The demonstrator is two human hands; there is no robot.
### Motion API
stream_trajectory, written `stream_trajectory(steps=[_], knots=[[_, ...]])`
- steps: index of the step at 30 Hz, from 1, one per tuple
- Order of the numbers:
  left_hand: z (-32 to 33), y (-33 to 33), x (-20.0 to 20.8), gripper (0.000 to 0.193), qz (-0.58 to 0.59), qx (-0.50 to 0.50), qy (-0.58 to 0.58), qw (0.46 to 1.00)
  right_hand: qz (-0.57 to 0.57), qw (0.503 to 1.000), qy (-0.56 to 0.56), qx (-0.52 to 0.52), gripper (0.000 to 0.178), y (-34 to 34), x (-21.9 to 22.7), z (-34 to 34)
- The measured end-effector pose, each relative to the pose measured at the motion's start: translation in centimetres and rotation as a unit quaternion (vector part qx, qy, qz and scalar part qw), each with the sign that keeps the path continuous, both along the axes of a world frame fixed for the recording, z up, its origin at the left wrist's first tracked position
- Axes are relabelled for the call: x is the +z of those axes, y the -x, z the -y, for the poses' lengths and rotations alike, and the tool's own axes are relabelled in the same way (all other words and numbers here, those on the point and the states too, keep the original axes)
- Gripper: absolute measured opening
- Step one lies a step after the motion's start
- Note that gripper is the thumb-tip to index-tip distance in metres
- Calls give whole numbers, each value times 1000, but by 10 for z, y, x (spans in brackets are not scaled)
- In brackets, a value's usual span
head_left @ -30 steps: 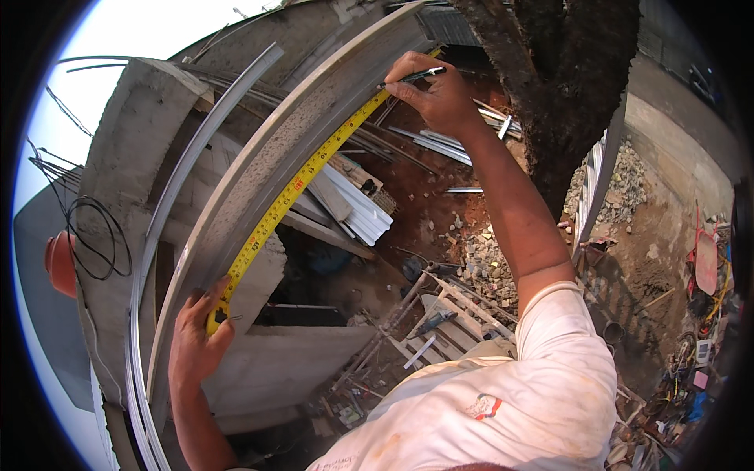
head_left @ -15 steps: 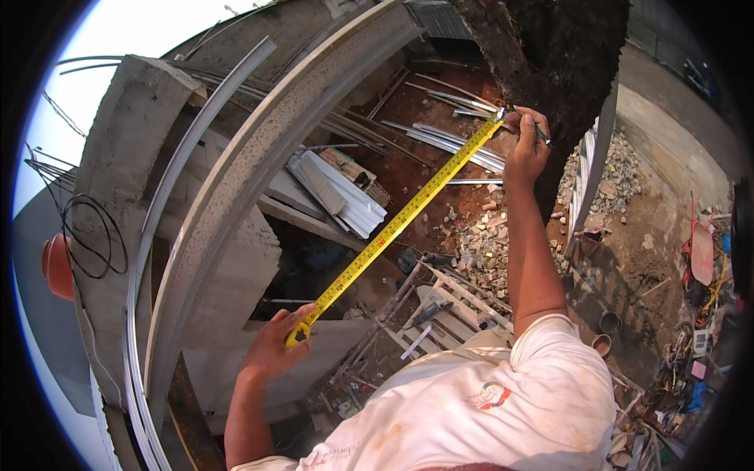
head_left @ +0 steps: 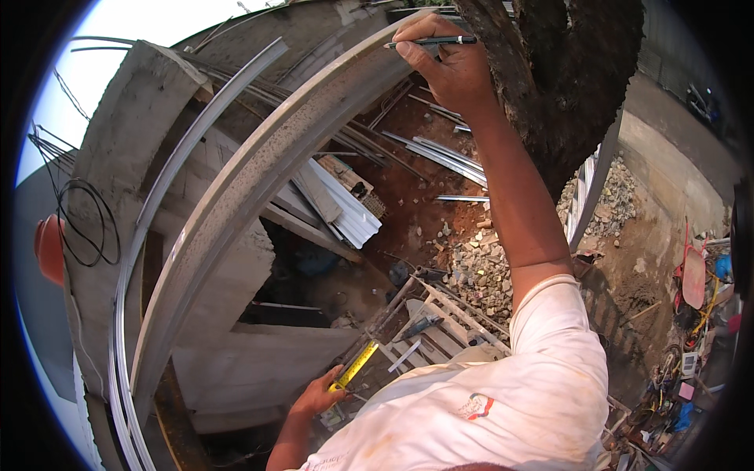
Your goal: The person measures a curved metal rail with a tape measure and marks it with a pen. Then, using an angle grinder, the person cuts the metal rail at the marked points.
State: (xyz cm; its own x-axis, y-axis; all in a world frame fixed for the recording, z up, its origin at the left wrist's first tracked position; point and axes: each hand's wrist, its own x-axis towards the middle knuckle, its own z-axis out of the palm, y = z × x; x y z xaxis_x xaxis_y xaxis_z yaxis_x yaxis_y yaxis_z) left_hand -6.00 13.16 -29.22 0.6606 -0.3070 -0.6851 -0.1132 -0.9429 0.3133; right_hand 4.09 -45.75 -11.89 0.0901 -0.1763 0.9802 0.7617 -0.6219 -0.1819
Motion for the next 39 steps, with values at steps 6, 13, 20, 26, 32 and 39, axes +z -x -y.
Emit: stream_trajectory(steps=[6,13,20,26,32,39], knots=[[-67,21,-55,85,-40,87,1,995,-112,992,-46,24,16,-29,10,0],[-65,29,-64,78,-48,94,-2,994,-130,990,-50,31,15,-34,10,-3],[-64,14,-72,75,-56,113,20,992,-146,989,-34,5,19,-28,12,-6],[-67,3,-77,74,-58,122,22,991,-147,988,-28,23,19,-27,12,-5],[-57,0,-71,73,-52,116,14,992,-152,987,-35,44,20,-26,12,-4],[-57,-2,-72,73,-55,119,3,991,-170,985,-41,13,21,-24,10,-6]])
